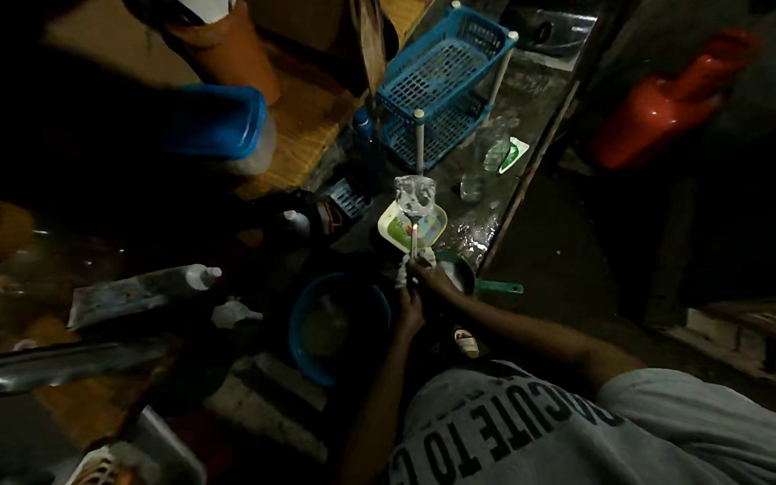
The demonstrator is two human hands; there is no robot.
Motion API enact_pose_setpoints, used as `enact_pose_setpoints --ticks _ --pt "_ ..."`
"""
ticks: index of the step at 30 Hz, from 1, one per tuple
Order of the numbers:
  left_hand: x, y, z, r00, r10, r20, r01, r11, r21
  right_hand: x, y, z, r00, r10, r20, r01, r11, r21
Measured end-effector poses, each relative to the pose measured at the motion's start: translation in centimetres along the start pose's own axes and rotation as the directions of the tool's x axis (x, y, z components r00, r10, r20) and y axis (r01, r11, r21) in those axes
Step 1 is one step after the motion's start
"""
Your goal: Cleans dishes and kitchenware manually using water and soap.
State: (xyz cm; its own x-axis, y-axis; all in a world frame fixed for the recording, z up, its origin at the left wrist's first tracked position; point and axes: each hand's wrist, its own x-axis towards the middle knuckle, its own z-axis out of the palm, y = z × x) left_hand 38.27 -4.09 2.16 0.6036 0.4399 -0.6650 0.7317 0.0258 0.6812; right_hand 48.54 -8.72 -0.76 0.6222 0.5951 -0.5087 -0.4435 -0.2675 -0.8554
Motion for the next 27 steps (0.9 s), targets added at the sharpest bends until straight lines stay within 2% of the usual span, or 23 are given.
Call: enact_pose_setpoints --ticks 2,4,6,8,11,13,18,20,23,25,27 --pt "0.9 -0.4 0.3 0.996 -0.015 0.088 0.014 1.000 0.010 -0.1 -0.4 -0.5 0.999 0.030 0.026 -0.028 0.997 -0.068" --pt "1.4 -0.5 -0.3 0.976 0.002 0.218 -0.003 1.000 0.005 1.7 -0.7 -2.2 1.000 -0.021 0.015 0.023 0.993 -0.112" --pt "1.6 -1.2 -0.9 0.968 0.043 0.248 -0.051 0.998 0.027 5.0 -0.9 -5.3 0.996 -0.079 -0.038 0.062 0.941 -0.333" --pt "1.6 -2.4 -2.1 0.984 0.054 0.170 -0.051 0.998 -0.025 7.7 -2.8 -8.2 0.998 -0.018 -0.060 -0.023 0.783 -0.621" --pt "1.5 -5.6 -4.7 0.999 -0.021 0.046 0.029 0.985 -0.172 10.4 -4.8 -10.6 0.997 0.043 -0.056 -0.069 0.432 -0.899" --pt "1.0 -8.3 -6.8 0.997 -0.072 -0.033 0.064 0.975 -0.214 12.2 -5.0 -11.5 0.997 0.056 -0.060 -0.072 0.256 -0.964" --pt "-0.8 -15.8 -10.8 0.949 -0.227 -0.217 0.148 0.933 -0.330 16.2 -4.9 -12.0 0.982 0.185 0.028 0.017 0.061 -0.998" --pt "-1.2 -17.7 -11.5 0.918 -0.303 -0.256 0.193 0.905 -0.380 18.2 -4.0 -11.9 0.987 0.141 0.076 0.069 0.055 -0.996" --pt "-0.5 -20.1 -11.9 0.891 -0.381 -0.248 0.264 0.878 -0.400 20.1 -3.2 -11.2 0.991 -0.037 0.126 0.130 0.124 -0.984" --pt "1.0 -21.5 -11.9 0.888 -0.388 -0.246 0.304 0.898 -0.319 20.0 -3.5 -10.2 0.976 -0.185 0.116 0.157 0.225 -0.962" --pt "2.7 -22.6 -11.5 0.902 -0.365 -0.230 0.338 0.929 -0.148 18.8 -4.4 -9.0 0.962 -0.260 0.077 0.178 0.389 -0.904"
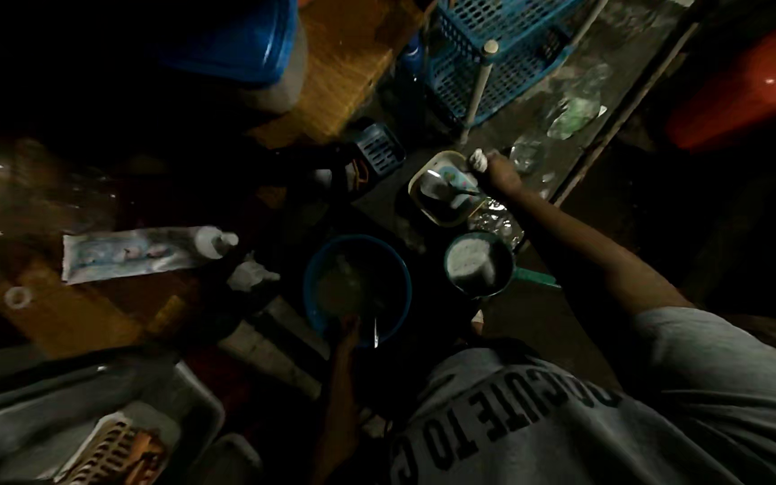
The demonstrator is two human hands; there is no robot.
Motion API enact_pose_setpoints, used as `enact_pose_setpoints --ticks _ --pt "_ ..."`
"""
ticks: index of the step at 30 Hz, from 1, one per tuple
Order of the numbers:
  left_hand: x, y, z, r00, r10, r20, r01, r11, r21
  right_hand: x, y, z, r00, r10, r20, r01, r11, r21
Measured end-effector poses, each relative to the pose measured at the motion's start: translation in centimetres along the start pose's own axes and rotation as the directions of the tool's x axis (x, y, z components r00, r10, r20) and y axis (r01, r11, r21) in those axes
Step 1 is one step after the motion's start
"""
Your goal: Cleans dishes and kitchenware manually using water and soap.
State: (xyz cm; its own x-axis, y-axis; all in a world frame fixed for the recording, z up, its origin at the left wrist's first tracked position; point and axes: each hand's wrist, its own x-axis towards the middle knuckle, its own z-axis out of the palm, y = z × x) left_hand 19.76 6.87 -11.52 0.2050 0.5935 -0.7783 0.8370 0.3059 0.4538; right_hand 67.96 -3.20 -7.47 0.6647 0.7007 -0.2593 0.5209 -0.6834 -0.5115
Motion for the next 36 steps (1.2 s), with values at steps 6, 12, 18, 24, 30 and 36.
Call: enact_pose_setpoints --ticks 6,12,18,24,30,36 --pt "3.3 1.0 4.3 0.987 -0.004 0.159 -0.045 0.950 0.308 -10.2 -4.3 -2.1 0.994 -0.094 0.053 0.084 0.982 0.169" --pt "1.7 3.7 4.4 0.971 -0.083 0.223 0.006 0.945 0.328 -15.3 0.3 7.4 0.881 -0.167 0.443 0.257 0.955 -0.151" --pt "-1.0 3.2 -1.0 0.932 -0.060 0.359 0.022 0.994 0.109 -15.0 0.5 10.4 0.837 0.046 0.546 0.112 0.961 -0.252" --pt "-4.2 0.4 -4.0 0.859 0.120 0.497 -0.071 0.991 -0.117 -15.0 -0.3 10.7 0.825 0.099 0.557 0.095 0.946 -0.308" --pt "-5.7 -0.4 -3.8 0.846 0.295 0.444 -0.186 0.944 -0.273 -14.6 -1.2 10.8 0.753 0.194 0.629 0.107 0.907 -0.408" --pt "-6.1 0.1 -3.8 0.828 0.396 0.397 -0.269 0.902 -0.338 -14.8 1.0 11.1 0.875 0.035 0.482 0.046 0.987 -0.156"
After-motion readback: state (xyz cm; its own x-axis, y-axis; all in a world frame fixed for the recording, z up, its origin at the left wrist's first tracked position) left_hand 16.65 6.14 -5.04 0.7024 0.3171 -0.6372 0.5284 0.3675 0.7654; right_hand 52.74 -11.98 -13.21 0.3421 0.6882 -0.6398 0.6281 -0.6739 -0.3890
